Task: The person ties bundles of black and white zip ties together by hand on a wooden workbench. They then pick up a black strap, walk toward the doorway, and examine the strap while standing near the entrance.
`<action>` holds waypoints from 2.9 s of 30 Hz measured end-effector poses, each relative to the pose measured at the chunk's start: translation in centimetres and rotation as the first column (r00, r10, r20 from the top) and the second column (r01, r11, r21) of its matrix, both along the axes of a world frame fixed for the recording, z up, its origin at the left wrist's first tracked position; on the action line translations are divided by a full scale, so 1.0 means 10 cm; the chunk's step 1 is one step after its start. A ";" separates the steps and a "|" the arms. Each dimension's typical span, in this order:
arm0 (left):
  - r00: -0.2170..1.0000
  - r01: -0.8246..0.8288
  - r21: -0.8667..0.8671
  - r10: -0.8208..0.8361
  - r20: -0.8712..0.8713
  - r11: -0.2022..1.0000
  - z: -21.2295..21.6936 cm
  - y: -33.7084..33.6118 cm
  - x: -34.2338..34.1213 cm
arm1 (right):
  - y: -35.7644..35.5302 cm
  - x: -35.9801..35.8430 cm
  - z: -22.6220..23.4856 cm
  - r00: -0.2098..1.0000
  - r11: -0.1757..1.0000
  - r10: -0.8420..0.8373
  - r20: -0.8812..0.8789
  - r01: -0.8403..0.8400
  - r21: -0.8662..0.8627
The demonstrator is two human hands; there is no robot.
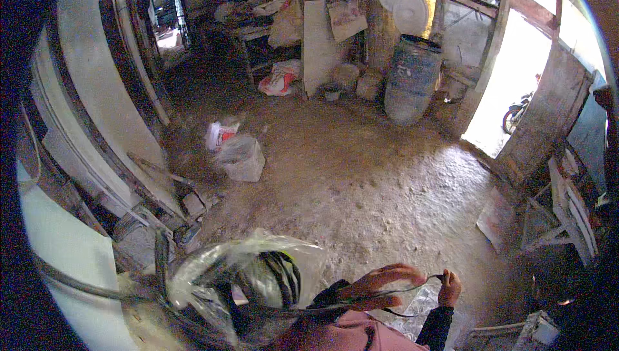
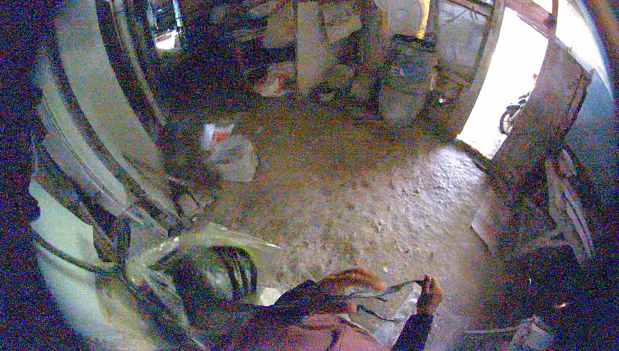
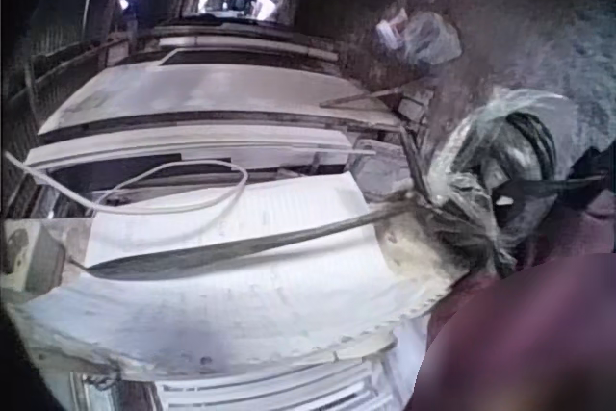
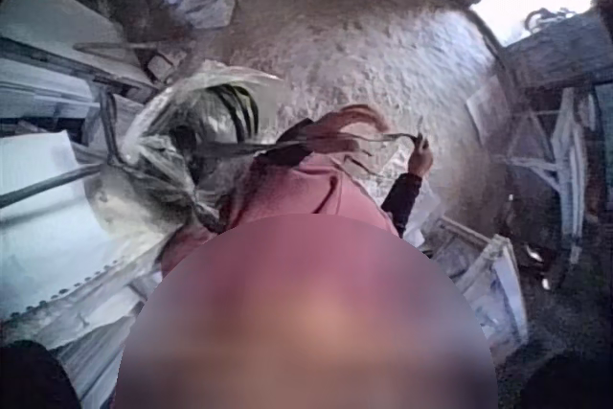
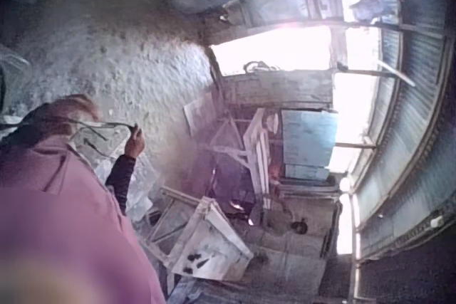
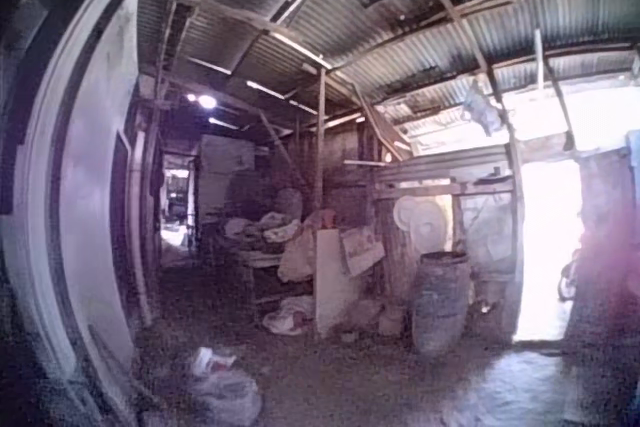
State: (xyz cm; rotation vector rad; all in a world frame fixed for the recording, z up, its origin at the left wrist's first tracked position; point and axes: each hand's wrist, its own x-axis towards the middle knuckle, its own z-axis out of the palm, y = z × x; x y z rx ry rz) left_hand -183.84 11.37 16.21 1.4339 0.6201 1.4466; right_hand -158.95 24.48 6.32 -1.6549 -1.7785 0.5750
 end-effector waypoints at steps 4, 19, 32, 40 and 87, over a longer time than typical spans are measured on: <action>0.998 0.019 0.028 -0.020 0.051 0.999 0.06 -0.25 -0.09 | 0.07 0.40 -0.48 0.973 0.988 -0.110 0.202 0.130 -0.089; 0.978 0.175 -0.554 -0.081 0.190 0.814 -1.17 0.34 0.53 | -0.61 0.03 -0.26 0.935 0.975 0.220 -0.276 -0.201 0.097; 0.988 0.051 0.097 -0.036 -0.150 0.994 -0.09 0.01 0.31 | -1.15 -0.81 0.58 0.667 0.670 0.742 -0.064 -0.740 0.060; 0.975 -0.095 0.386 0.165 -0.151 0.918 0.33 0.03 0.31 | -0.68 0.09 0.04 0.998 0.998 -0.019 0.062 0.023 -0.056; 0.766 0.592 -0.729 0.041 0.641 0.345 -2.95 -0.05 -0.02 | -0.46 0.97 -0.09 0.678 0.933 -0.257 -0.689 -0.011 -0.359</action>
